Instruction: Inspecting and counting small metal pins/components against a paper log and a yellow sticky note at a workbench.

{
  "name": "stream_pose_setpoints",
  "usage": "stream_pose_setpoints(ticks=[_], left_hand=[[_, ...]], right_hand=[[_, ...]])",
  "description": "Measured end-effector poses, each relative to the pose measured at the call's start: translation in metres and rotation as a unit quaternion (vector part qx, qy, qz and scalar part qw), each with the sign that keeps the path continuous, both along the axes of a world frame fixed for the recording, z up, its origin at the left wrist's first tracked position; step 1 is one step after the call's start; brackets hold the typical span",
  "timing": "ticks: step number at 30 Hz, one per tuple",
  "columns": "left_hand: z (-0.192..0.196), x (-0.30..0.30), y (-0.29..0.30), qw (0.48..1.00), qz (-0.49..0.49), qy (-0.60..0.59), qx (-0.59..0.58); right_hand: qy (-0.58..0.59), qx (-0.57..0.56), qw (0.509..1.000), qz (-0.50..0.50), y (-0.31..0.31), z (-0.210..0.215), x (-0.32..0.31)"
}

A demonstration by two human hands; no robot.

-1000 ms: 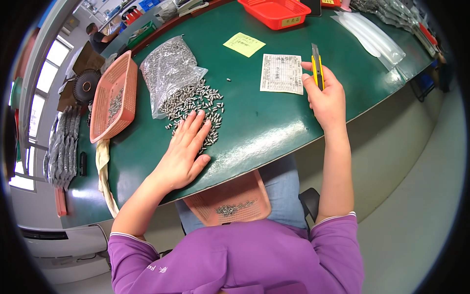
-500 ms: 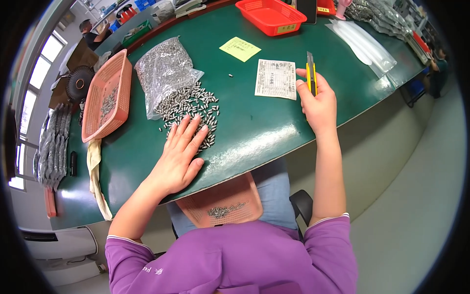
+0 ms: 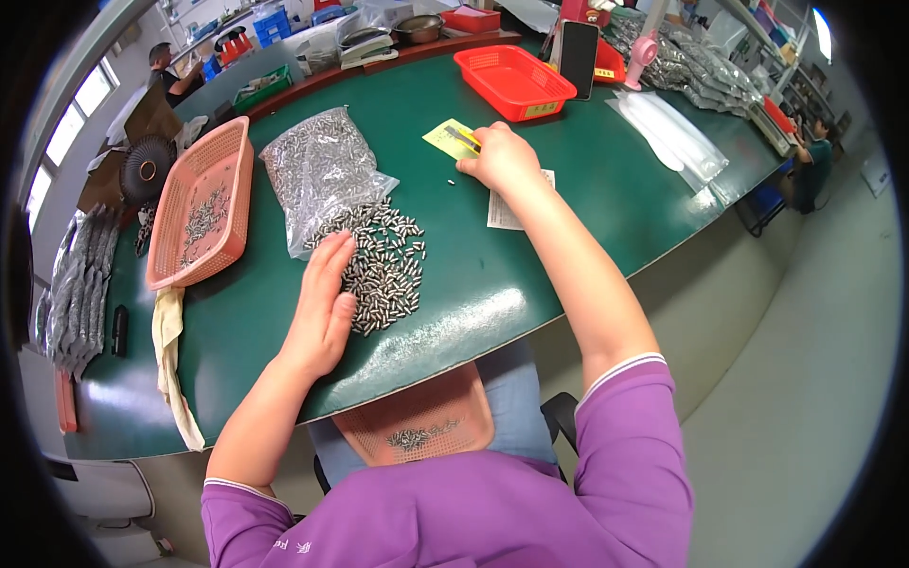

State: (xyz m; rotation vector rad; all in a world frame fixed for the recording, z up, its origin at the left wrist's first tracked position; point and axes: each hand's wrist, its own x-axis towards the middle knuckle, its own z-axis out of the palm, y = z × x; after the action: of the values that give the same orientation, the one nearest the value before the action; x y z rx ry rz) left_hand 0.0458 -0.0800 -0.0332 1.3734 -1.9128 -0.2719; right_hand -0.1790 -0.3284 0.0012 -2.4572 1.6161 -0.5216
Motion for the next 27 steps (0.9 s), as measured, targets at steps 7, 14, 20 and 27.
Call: stream_pose_setpoints(ticks=[7, 14, 20, 27], left_hand=[[-0.003, 0.019, -0.003, 0.993, 0.069, 0.099, -0.016], [-0.01, 0.016, -0.005, 0.992, 0.068, 0.099, -0.022], [-0.018, 0.02, -0.012, 0.991, 0.086, 0.093, -0.045], [0.007, 0.016, -0.001, 0.99, 0.071, 0.096, -0.075]], right_hand=[[0.0, -0.034, 0.999, -0.022, -0.015, -0.015, 0.015], [0.036, -0.071, 0.997, -0.008, -0.011, -0.019, 0.009], [-0.125, -0.16, 0.977, 0.059, 0.027, 0.004, -0.026], [-0.133, -0.072, 0.934, 0.323, 0.154, 0.034, -0.076]])
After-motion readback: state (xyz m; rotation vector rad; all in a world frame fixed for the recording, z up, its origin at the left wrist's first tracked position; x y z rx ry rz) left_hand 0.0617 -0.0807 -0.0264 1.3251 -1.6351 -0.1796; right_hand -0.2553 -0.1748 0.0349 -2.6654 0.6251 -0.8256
